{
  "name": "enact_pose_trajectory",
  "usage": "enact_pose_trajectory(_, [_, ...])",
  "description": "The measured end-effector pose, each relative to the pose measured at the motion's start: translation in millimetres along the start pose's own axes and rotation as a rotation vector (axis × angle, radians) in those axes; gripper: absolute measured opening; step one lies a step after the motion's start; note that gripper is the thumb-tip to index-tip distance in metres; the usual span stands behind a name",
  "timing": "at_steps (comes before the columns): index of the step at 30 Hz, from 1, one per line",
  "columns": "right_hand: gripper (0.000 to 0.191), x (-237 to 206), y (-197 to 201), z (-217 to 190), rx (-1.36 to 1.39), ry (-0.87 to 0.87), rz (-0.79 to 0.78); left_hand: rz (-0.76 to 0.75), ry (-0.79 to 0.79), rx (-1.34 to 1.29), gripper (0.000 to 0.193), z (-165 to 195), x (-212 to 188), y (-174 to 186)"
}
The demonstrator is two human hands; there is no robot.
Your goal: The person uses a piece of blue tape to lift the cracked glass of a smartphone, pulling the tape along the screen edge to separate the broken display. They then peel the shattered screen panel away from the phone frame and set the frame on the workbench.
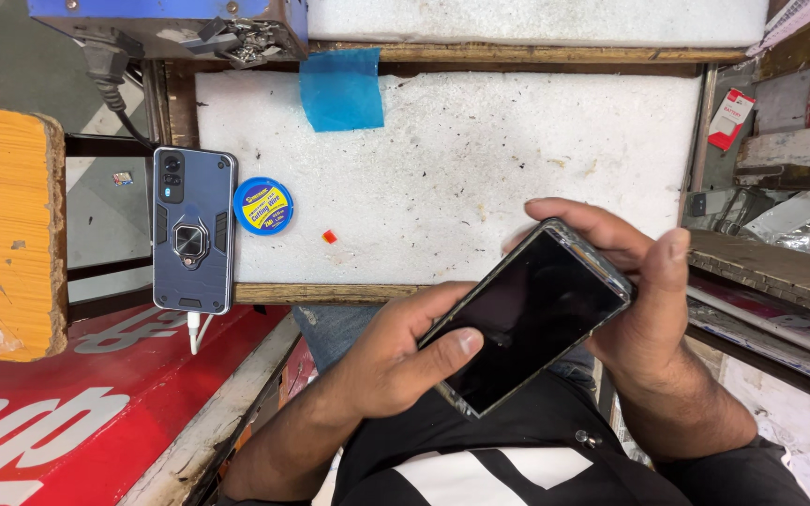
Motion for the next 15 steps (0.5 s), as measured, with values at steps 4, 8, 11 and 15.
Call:
enact_pose_trajectory(4, [0.100,4.4,-8.9,-11.0,-0.010,0.151,0.016,0.038,-0.031,0.216,0.051,-13.7,21.5,1.6])
enact_pose_trajectory(8, [0.107,1.2,-18.5,-39.5,-0.394,0.436,0.027,0.125,-0.022,0.168,0.063,-27.8,47.1,3.9])
enact_pose_trajectory(11, [0.103,8.6,-30.2,-58.6,-0.709,0.791,-0.066,0.010,-0.155,-0.209,0.080,-28.3,55.7,-0.5])
enact_pose_trajectory(15, [0.102,6.5,-31.6,-73.4,-0.856,0.882,-0.147,-0.013,-0.151,-0.429,0.087,-26.8,56.7,-7.3])
Point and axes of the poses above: each hand's wrist, its own x-axis towards the middle knuckle, its own y-axis out of the back of the hand, z = x × y, the point moved 3 cm from there along x, towards the middle knuckle, and after that the axes turned 1 degree about z, right-handed, at the moved point
